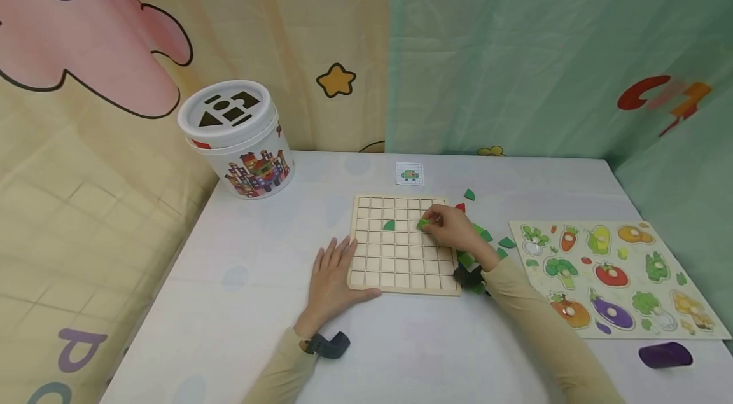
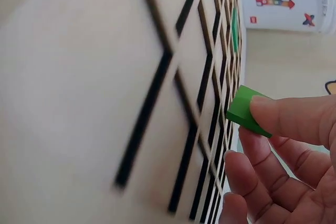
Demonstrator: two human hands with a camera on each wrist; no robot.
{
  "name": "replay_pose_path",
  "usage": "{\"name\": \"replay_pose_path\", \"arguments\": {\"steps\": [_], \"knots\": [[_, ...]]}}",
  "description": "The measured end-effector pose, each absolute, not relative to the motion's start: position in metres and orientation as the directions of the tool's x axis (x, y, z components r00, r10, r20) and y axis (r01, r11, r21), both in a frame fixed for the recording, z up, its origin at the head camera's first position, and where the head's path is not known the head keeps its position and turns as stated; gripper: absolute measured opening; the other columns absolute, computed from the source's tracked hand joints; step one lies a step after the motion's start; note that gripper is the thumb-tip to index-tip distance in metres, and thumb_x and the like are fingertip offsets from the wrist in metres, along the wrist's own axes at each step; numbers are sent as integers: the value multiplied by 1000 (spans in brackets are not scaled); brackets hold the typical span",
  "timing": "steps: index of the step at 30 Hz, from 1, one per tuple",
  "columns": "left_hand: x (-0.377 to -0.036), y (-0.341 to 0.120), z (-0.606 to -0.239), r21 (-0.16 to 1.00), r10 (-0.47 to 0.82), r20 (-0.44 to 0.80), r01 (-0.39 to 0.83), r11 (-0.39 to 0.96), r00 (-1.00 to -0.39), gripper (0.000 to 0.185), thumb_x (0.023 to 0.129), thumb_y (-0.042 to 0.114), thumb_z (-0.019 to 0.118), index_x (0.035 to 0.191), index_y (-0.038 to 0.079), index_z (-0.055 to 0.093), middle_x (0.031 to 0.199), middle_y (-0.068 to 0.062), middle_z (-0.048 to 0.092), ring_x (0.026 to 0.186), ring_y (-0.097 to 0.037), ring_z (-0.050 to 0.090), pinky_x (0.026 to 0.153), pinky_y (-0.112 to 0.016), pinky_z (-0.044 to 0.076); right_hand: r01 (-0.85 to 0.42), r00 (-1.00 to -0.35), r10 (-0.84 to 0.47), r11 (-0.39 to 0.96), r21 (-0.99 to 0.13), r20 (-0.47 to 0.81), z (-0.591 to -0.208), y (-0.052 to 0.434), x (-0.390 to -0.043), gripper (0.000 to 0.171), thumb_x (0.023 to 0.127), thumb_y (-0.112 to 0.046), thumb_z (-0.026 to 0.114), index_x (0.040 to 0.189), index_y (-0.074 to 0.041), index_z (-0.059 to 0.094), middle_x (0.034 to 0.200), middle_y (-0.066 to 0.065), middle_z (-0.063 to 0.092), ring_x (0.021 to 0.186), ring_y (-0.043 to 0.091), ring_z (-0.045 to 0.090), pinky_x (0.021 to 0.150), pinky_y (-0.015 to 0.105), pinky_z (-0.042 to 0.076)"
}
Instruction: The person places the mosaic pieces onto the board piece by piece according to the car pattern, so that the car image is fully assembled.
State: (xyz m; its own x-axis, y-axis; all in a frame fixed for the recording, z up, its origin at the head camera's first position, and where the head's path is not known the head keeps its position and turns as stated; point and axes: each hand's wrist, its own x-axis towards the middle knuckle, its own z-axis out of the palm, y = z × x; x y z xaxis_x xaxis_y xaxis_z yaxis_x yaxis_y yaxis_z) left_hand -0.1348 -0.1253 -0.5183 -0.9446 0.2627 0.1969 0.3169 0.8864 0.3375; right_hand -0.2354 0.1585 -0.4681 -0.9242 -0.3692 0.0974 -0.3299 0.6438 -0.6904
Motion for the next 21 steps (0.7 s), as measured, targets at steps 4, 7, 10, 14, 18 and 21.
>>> {"name": "replay_pose_path", "arguments": {"steps": [4,7,10,14,18,21], "knots": [[-135,-125,-519,313,270,174,313,897,-947,113,68,78,60,150,9,27,153,-10,26,142,-31,12,113,-48,6,-330,-919,-385,642,-692,81,-466,147,-239,10,86,-11,70,93,-6,64,82,2,61,70,18,53,63,33,45],[-134,-125,-519,301,275,158,312,901,-948,113,69,78,58,151,9,24,154,-10,24,142,-31,10,113,-48,5,-337,-916,-395,653,-679,75,-465,140,-242,10,86,-13,71,92,-8,64,80,0,61,70,16,53,63,32,44],[-134,-125,-519,296,280,153,314,902,-948,112,70,78,58,151,8,23,155,-10,22,142,-31,9,113,-48,4,-350,-909,-409,655,-670,75,-466,135,-246,8,86,-12,70,92,-9,66,79,-1,61,69,16,53,63,32,44],[-133,-124,-518,294,282,140,312,904,-949,112,71,79,56,151,8,22,155,-10,20,143,-30,7,113,-48,2,-353,-905,-421,656,-667,64,-468,130,-249,4,87,-12,69,90,-10,68,78,-2,61,69,14,54,63,32,45],[-133,-125,-517,301,280,137,309,902,-950,112,71,78,56,151,8,22,155,-9,20,143,-30,6,113,-47,2,-349,-904,-423,659,-666,55,-469,126,-251,4,86,-13,70,89,-11,68,78,-3,61,70,14,55,63,31,46],[-133,-125,-517,305,278,138,308,901,-951,112,71,78,56,151,8,22,155,-9,20,143,-30,7,113,-48,2,-339,-907,-418,665,-665,45,-468,122,-253,6,85,-14,72,89,-11,68,78,-2,61,70,14,55,64,31,46]]}}
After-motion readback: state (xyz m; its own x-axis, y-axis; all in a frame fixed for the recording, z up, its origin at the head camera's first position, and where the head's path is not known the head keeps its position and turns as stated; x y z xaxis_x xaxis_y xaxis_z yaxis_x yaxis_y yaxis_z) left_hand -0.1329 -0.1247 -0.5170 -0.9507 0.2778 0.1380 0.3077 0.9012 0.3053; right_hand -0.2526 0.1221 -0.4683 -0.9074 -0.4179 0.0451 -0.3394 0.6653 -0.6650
